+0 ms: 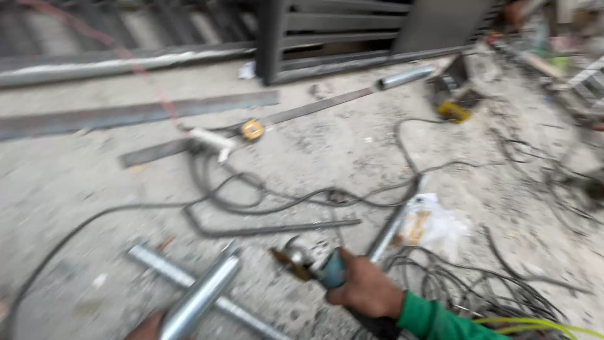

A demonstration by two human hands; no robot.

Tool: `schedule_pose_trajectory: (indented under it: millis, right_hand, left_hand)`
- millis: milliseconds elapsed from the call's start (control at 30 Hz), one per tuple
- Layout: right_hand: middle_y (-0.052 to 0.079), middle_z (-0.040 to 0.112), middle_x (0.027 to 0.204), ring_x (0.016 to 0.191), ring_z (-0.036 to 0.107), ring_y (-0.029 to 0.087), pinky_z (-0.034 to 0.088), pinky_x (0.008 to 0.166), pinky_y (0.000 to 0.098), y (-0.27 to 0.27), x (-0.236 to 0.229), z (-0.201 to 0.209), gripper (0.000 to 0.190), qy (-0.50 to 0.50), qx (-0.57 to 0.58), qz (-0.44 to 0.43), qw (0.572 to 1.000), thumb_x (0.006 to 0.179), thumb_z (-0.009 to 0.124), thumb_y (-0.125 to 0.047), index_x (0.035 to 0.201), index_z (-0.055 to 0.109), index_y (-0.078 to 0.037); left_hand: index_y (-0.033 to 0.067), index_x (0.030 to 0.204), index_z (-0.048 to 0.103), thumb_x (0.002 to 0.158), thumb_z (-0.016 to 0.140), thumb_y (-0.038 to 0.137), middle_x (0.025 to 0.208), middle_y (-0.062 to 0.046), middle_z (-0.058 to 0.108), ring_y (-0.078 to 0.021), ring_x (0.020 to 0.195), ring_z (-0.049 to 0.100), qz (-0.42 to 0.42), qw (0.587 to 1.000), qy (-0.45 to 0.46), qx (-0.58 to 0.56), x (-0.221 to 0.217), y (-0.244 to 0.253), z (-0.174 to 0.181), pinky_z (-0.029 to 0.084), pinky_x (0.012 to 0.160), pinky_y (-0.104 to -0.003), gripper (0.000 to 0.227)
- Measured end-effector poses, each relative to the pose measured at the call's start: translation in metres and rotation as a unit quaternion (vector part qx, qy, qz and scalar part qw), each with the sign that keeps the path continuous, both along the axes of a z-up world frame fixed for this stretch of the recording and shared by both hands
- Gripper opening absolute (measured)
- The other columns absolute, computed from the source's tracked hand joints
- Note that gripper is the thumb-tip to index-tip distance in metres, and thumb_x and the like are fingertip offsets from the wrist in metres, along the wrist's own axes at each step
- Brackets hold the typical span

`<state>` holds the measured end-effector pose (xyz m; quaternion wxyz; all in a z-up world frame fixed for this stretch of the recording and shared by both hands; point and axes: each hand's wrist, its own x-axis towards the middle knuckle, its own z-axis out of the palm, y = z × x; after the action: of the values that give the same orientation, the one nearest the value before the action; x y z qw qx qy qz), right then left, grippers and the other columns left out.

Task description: Using an angle grinder to cut a longitudinal slit into a metal pipe on the ground.

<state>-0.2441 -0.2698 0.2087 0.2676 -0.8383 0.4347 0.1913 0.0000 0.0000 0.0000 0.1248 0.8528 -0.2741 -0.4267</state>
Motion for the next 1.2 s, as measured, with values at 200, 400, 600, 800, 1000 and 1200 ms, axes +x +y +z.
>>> schedule_pose_trajectory:
  millis: [200,400,600,800,1000,1200]
  right_hand:
    - [0.012,0.075,0.088,0.079,0.064,0.025,0.05,0.072,0.0395,0.026,0.025,-0.021,0.048,0.013,0.007,-0.076,0.997,0.064,0.09,-0.018,0.106,0.069,-0.008]
    - [0.02,0.075,0.092,0.079,0.067,0.033,0.054,0.073,0.0441,0.05,0.022,-0.039,0.041,0.018,0.054,-0.128,0.99,0.074,0.089,-0.008,0.105,0.064,0.001]
    - [0.019,0.081,0.1,0.086,0.074,0.034,0.059,0.08,0.043,0.057,0.03,-0.048,0.048,0.054,0.039,-0.119,0.991,0.076,0.088,-0.012,0.116,0.064,-0.002]
    - [0.018,0.077,0.092,0.077,0.071,0.032,0.061,0.069,0.0413,0.059,0.03,-0.06,0.041,0.066,0.051,-0.111,0.99,0.079,0.084,-0.011,0.109,0.058,-0.002]
    - [0.02,0.08,0.104,0.089,0.077,0.035,0.064,0.086,0.0435,0.052,0.026,-0.069,0.048,0.098,0.04,-0.134,0.985,0.081,0.086,-0.012,0.121,0.06,-0.004]
    - [0.017,0.081,0.104,0.087,0.079,0.032,0.066,0.083,0.0414,0.017,0.018,-0.093,0.054,0.083,0.004,-0.072,0.994,0.078,0.087,-0.019,0.122,0.058,-0.005]
  left_hand:
    - [0.0222,0.123,0.053,0.068,0.082,0.067,0.107,-0.007,0.065,-0.0333,0.095,0.066,0.068,0.961,-0.264,-0.041,-0.063,0.029,-0.02,0.054,0.078,-0.052,0.077]
    - [0.0181,0.125,0.055,0.062,0.086,0.057,0.098,-0.006,0.061,-0.0277,0.086,0.061,0.061,0.871,-0.484,-0.062,-0.103,0.021,-0.027,0.048,0.075,-0.045,0.08]
    - [0.0168,0.12,0.061,0.088,0.058,0.027,0.094,-0.005,0.06,-0.0273,0.082,0.058,0.088,0.826,-0.549,-0.093,-0.114,0.022,-0.018,0.046,0.074,-0.045,0.033]
    - [0.0128,0.137,0.053,0.092,0.056,0.025,0.11,-0.009,0.062,-0.0298,0.094,0.059,0.065,0.873,-0.477,-0.076,-0.123,0.024,-0.027,0.049,0.085,-0.05,0.047]
    - [0.0124,0.135,0.056,0.09,0.057,0.023,0.112,-0.009,0.063,-0.0292,0.096,0.059,0.072,0.851,-0.511,-0.097,-0.122,0.024,-0.023,0.048,0.087,-0.049,0.046]
    - [0.0114,0.136,0.055,0.089,0.061,0.03,0.112,-0.009,0.064,-0.0288,0.098,0.06,0.054,0.865,-0.492,-0.082,-0.12,0.025,-0.028,0.05,0.088,-0.049,0.051]
